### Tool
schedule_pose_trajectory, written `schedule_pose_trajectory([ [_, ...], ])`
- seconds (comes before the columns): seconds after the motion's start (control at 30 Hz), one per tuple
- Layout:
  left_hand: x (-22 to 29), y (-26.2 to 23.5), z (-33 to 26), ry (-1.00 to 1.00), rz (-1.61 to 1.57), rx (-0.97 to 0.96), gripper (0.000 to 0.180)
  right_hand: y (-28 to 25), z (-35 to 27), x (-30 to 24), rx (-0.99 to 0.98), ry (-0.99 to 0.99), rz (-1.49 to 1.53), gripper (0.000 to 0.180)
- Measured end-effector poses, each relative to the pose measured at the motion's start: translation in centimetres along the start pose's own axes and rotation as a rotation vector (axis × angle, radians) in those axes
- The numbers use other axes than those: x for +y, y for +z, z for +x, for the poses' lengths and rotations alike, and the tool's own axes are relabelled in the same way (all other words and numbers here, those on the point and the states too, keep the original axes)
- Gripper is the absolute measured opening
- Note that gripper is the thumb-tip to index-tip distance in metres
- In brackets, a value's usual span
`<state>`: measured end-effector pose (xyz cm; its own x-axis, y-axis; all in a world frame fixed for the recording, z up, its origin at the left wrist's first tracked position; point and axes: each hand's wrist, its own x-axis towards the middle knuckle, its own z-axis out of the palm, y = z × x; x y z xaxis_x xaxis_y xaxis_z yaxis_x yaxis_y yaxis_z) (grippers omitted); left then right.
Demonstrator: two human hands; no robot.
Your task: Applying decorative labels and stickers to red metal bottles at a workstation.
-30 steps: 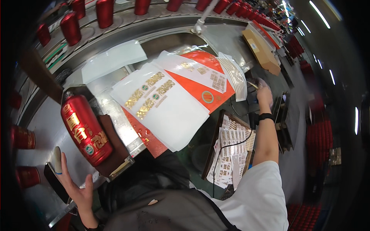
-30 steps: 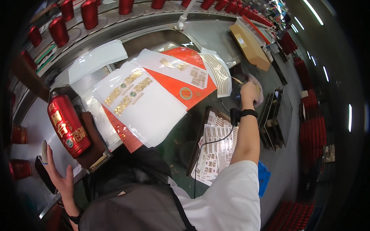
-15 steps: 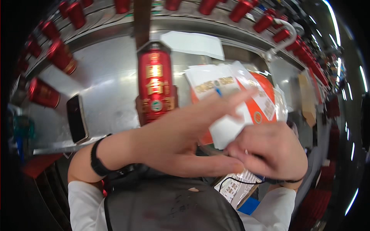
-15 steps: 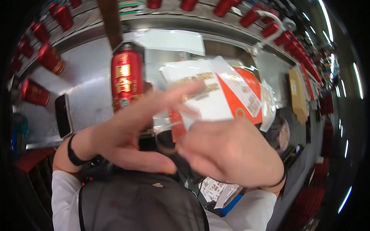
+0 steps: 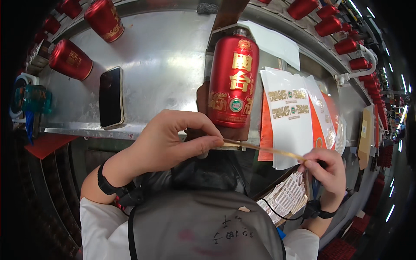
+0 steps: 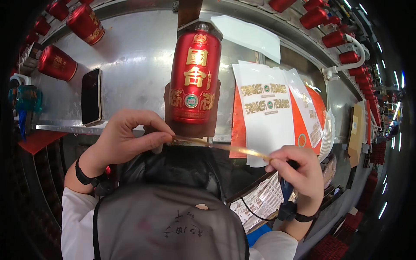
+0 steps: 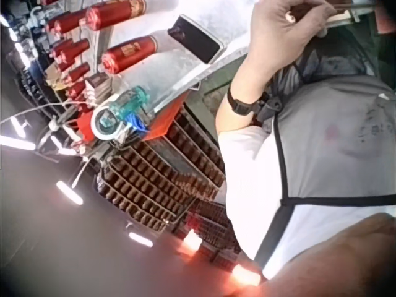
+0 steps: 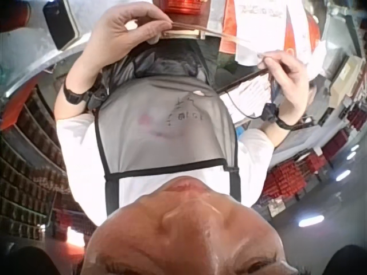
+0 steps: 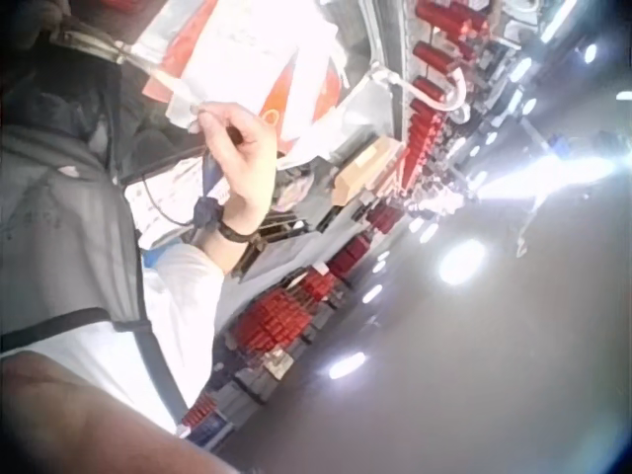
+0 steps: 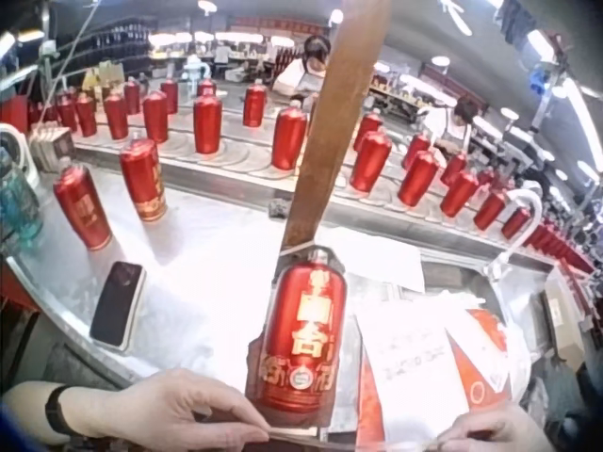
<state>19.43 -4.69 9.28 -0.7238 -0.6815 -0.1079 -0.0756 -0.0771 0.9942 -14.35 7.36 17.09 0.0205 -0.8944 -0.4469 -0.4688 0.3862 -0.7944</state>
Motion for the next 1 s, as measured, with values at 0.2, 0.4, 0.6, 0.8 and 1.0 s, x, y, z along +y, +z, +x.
schedule_pose_trajectory([
  [0.2,-1.0,1.1,0.7,0.175,0.255,-0.008,0.009,3.7,2.4,0.4,0.401,-0.194,-0.477,0.036],
  [0.4,-0.7,1.3,1.3,0.226,0.263,-0.082,0.009,9.9,6.9,-3.5,-0.036,-0.486,-0.144,0.041],
  [0.6,-2.0,0.6,1.2,-0.08,-0.096,0.099,0.009,10.7,8.4,-1.7,0.068,-0.316,-0.021,0.012],
  [0.8,-3.3,0.5,1.6,-0.127,-0.2,0.183,0.009,10.8,8.8,-1.4,0.145,-0.126,0.18,0.01],
  [1.0,-4.2,0.5,1.8,-0.163,-0.276,0.178,0.01,11.0,8.9,-1.1,0.154,-0.111,0.206,0.011],
])
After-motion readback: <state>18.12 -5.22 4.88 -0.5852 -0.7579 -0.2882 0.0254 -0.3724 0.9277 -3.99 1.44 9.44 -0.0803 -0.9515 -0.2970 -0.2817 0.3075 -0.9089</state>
